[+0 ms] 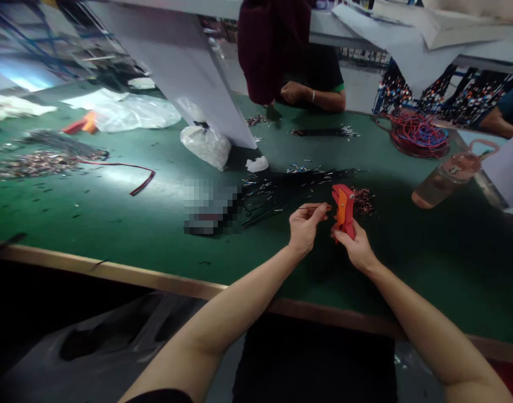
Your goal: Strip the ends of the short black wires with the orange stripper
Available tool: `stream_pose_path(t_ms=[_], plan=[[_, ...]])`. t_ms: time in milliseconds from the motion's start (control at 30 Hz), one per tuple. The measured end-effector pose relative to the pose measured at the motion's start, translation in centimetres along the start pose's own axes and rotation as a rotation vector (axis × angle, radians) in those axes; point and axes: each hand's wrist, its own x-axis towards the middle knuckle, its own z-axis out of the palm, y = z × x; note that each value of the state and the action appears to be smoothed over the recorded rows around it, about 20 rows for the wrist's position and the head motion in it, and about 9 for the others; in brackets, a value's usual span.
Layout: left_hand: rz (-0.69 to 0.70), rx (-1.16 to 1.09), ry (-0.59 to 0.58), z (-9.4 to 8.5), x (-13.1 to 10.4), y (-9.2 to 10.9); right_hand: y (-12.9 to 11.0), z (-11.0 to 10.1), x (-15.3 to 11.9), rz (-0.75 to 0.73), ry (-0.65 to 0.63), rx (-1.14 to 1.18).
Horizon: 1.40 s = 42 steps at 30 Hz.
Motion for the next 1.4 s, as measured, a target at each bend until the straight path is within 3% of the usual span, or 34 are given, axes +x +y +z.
stream_pose_path(t_ms=[400, 1100, 1267, 1400], plan=[[0.005, 0.016, -0.064, -0.1, -0.6, -0.1, 0.0, 0.4, 0.2, -0.098, -0.011, -0.095], [0.029, 0.064, -0.130, -0.2, -0.9, -0.1, -0.2, 0.4, -0.8, 0.080, 0.021, 0.209], [0.006, 0.046, -0.094, -0.3, -0.2, 0.0, -0.3, -0.5, -0.6, 0.049, -0.022, 0.294], [-0.043, 0.000, -0.039, -0.6, 1.1, 0.5, -0.4, -1.5, -0.4, 0.138, -0.101, 0.289]])
